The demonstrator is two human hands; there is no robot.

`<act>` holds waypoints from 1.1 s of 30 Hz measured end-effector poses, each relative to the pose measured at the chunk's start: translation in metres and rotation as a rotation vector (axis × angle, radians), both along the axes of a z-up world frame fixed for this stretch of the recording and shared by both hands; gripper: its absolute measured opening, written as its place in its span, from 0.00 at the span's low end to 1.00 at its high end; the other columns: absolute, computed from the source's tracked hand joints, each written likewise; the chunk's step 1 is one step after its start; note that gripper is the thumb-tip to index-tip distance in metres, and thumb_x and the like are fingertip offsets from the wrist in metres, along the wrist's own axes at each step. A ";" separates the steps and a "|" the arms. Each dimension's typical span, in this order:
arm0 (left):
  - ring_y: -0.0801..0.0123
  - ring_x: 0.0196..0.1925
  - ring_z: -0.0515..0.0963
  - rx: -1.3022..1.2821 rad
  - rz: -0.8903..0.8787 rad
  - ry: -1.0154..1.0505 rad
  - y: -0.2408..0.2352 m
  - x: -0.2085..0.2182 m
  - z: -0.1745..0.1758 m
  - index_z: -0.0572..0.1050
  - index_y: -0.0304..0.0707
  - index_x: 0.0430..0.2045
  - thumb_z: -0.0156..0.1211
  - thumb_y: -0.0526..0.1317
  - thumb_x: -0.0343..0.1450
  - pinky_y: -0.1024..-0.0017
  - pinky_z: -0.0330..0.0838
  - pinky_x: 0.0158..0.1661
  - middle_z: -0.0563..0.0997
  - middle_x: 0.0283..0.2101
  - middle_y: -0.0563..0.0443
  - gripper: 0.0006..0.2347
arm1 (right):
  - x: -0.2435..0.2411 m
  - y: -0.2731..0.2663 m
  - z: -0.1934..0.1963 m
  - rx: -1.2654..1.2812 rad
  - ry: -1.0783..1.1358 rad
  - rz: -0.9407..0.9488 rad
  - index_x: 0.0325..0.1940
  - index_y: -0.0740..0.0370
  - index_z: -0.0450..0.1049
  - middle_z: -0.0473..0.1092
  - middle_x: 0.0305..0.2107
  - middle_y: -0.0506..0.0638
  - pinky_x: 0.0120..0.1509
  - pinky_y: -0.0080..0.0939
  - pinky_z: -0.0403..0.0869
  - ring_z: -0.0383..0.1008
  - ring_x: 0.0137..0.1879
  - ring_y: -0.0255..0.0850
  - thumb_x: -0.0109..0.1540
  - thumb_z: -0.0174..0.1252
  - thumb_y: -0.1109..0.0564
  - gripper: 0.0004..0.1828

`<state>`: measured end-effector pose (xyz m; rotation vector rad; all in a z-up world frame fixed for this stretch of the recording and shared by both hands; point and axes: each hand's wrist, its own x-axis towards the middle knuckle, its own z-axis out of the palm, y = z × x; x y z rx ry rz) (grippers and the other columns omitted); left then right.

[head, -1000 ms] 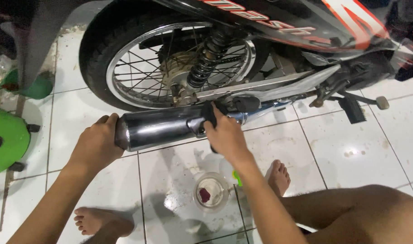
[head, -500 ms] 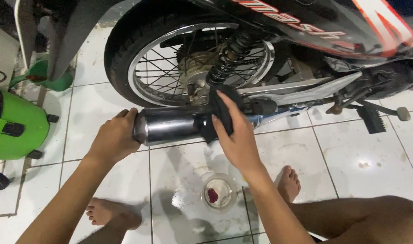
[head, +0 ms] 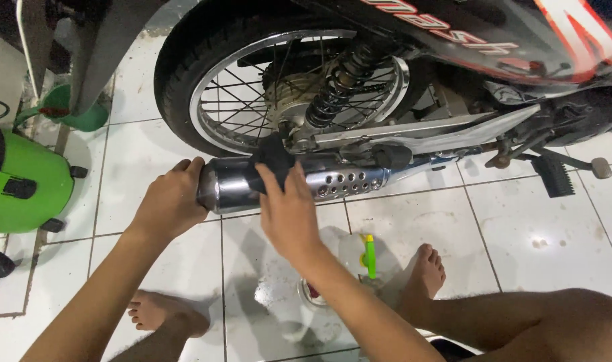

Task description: The person cleans a motorcycle exhaust pipe using a black cloth and a spray bottle, then applies a red polishing substance with a small pad. The person wipes the exhaust repeatedly, sprays liquid onto the cloth, and rubs the surface to polish it.

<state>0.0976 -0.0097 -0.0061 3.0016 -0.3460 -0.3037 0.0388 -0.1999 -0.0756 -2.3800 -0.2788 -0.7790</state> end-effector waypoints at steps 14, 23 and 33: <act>0.35 0.45 0.84 -0.009 -0.016 0.010 -0.002 -0.006 0.012 0.71 0.24 0.58 0.63 0.25 0.55 0.50 0.83 0.42 0.81 0.46 0.27 0.31 | -0.022 -0.002 0.026 0.039 0.004 0.058 0.63 0.55 0.74 0.75 0.41 0.70 0.75 0.65 0.58 0.75 0.58 0.66 0.59 0.61 0.60 0.26; 0.38 0.44 0.84 0.000 -0.028 0.000 0.003 0.003 -0.005 0.70 0.25 0.59 0.63 0.27 0.56 0.51 0.83 0.41 0.81 0.45 0.29 0.31 | -0.013 0.010 0.017 0.015 0.046 -0.010 0.65 0.54 0.72 0.74 0.38 0.76 0.70 0.67 0.63 0.73 0.56 0.75 0.58 0.62 0.62 0.29; 0.35 0.44 0.84 -0.068 -0.027 0.034 0.001 -0.001 0.004 0.70 0.22 0.59 0.61 0.25 0.57 0.50 0.83 0.41 0.80 0.45 0.26 0.30 | -0.005 -0.022 0.016 -0.051 0.061 -0.019 0.63 0.58 0.73 0.74 0.41 0.71 0.74 0.61 0.63 0.73 0.61 0.67 0.62 0.59 0.61 0.23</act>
